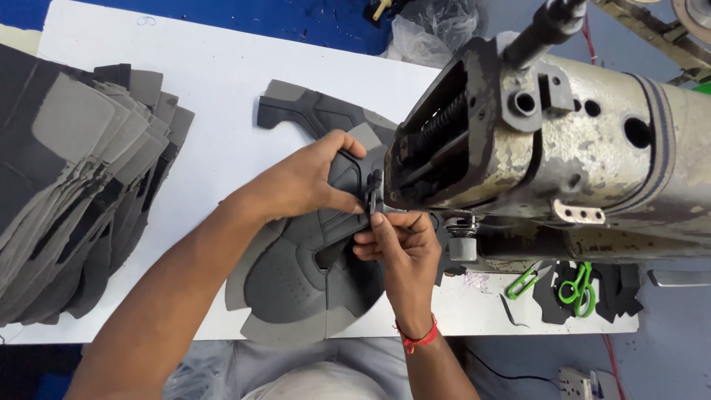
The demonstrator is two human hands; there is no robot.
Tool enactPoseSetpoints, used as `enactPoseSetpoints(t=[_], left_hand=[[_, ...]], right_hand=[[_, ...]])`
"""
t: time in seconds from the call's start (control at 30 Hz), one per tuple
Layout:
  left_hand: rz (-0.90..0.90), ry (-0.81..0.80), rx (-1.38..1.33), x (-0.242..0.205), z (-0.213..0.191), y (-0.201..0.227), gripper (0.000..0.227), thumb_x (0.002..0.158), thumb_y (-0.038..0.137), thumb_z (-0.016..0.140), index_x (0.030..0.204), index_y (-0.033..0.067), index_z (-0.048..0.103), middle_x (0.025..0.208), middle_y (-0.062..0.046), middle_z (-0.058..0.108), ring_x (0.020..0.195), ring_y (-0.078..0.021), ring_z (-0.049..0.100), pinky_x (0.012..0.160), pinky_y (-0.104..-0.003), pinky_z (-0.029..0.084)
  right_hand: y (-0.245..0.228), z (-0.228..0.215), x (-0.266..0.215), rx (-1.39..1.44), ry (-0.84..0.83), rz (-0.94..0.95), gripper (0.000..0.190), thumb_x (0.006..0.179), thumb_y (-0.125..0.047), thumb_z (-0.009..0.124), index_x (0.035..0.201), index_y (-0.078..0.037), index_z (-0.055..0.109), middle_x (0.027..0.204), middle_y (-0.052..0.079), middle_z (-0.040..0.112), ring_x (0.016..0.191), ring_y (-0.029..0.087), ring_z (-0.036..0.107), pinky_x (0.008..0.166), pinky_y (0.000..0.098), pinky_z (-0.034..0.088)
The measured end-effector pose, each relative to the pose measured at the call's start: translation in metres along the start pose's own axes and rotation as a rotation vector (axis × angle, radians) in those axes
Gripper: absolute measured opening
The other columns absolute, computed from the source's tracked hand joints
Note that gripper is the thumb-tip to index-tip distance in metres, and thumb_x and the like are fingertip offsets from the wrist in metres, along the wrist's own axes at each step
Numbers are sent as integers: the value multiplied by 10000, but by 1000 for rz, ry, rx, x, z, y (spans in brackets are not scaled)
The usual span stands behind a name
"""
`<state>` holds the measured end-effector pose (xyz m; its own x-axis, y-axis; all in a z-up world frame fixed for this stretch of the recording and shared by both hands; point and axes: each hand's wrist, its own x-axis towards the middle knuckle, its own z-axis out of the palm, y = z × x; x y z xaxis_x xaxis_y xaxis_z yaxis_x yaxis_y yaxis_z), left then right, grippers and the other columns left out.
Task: The person uses a sewing machine to stitch gray and black shoe parts. They guide the material under the needle, cut the thread with scissors, and place the finished pieces on a pile.
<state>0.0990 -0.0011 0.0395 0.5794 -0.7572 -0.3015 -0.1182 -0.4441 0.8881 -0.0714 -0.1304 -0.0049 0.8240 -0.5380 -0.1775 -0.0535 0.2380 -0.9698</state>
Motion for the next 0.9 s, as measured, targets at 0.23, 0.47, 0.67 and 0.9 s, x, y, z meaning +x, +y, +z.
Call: enactPoseSetpoints(t=[0.23,0.47,0.67,0.9], left_hand=[[37,-138,-422,14,-3,-11,687,648,92,885,1250,133,556,1024,-17,692,950,-139,658,836,-290,527],[-15,-183,-469,18,-2,-11,693,649,57,873,1257,152,555,1039,-34,713,979,-154,692,881,-291,553],[86,-153,-505,14,0,-23,670,680,30,881,1259,125,559,1085,-30,689,1032,-141,672,932,-295,538],[55,120,-873,-10,35,-34,658,705,-15,837,1260,98,501,1093,-91,683,1003,-165,694,869,-308,613]], right_hand=[[22,-67,-50,-434,-387,395,400,997,-316,657,778,17,627,572,115,661,456,152,602,407,263,466],[113,-64,-93,349,-465,594,640,1033,-537,403,714,-25,617,702,200,723,657,273,730,495,337,533],[62,-55,-91,23,-143,39,341,1016,-258,582,985,59,703,890,147,725,761,191,671,659,357,559],[71,-84,-72,-71,133,74,286,1035,-156,666,1221,59,635,858,57,654,715,97,529,597,263,383]])
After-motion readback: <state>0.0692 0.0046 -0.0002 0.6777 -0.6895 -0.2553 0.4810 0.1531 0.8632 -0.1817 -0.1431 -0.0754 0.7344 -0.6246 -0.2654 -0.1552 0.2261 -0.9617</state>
